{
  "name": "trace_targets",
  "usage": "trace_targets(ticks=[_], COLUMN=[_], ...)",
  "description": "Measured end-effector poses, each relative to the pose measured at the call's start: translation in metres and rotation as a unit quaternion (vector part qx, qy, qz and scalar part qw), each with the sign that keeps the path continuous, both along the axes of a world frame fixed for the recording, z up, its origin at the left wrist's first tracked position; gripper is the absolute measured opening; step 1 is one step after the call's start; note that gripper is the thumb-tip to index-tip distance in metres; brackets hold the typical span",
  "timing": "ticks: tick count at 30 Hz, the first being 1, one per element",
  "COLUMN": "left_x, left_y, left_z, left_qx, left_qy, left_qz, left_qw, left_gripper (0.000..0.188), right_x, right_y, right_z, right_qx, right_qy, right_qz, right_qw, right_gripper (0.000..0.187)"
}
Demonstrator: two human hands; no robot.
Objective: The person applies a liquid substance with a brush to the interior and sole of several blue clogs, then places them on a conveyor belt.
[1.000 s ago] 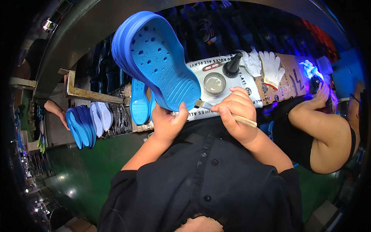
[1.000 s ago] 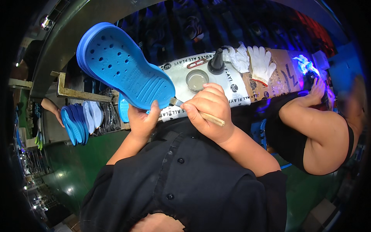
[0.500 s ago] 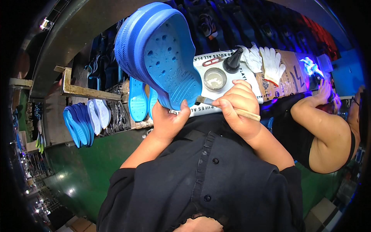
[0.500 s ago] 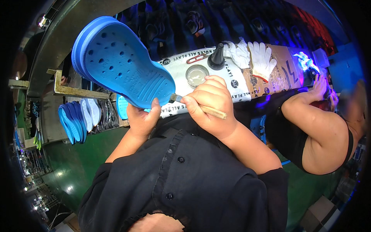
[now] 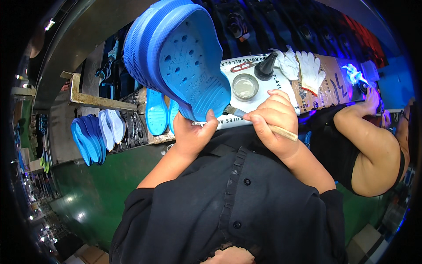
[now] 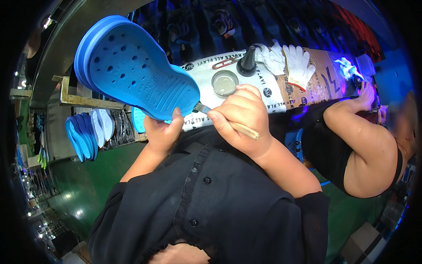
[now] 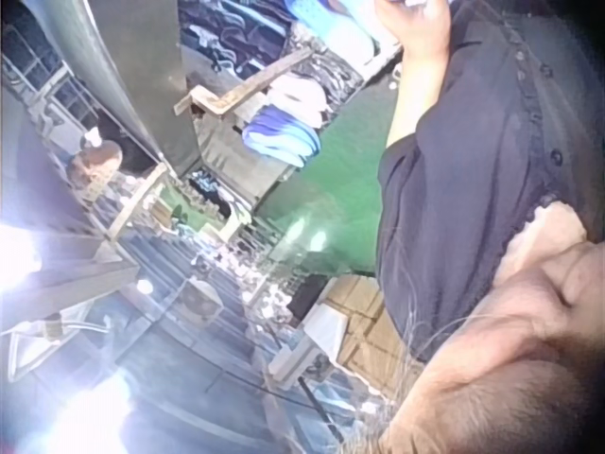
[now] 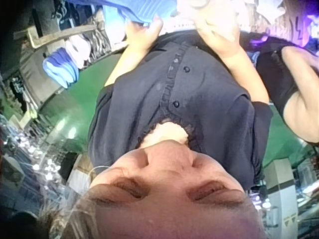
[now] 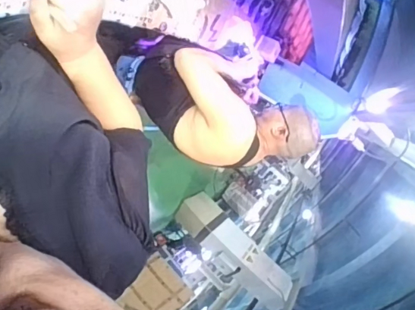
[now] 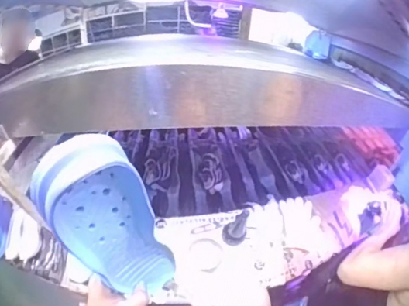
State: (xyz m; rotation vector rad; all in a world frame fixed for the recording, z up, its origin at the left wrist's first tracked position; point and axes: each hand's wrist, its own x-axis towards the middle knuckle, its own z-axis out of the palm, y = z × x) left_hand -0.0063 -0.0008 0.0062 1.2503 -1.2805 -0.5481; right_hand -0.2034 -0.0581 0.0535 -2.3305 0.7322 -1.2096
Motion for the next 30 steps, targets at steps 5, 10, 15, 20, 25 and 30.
trace_targets(ticks=[5,10,15,20,25,30], left_x=[0.0,-0.002,0.002,0.005,0.001,0.0], left_y=[-0.001,-0.005,-0.006,-0.004,-0.008,-0.007], left_z=[-0.006,-0.007,-0.007,-0.007,0.008,0.005], left_qx=[-0.042,-0.079,-0.119,-0.105,-0.124,-0.114], left_qy=[-0.016,-0.025,-0.032,-0.087,-0.129,-0.138], left_qz=[0.006,0.008,-0.004,-0.036,-0.002,0.012], left_qw=[0.999,0.996,0.992,0.99,0.984,0.984], left_gripper=[0.022,0.027,0.033,0.035,0.028,0.025], right_x=[-0.003,0.005,0.001,0.004,0.008,0.0], right_y=[-0.001,0.002,0.002,-0.004,-0.001,-0.001], right_z=[0.0,0.001,0.001,0.005,0.002,0.007], right_qx=[0.007,0.004,0.014,0.017,-0.023,-0.05], right_qy=[-0.026,-0.013,-0.009,-0.041,0.006,0.01], right_qz=[-0.009,-0.004,-0.003,-0.007,-0.011,-0.042], right_qw=[1.0,1.0,1.0,0.999,1.0,0.998], right_gripper=[0.014,0.015,0.016,0.015,0.012,0.012])
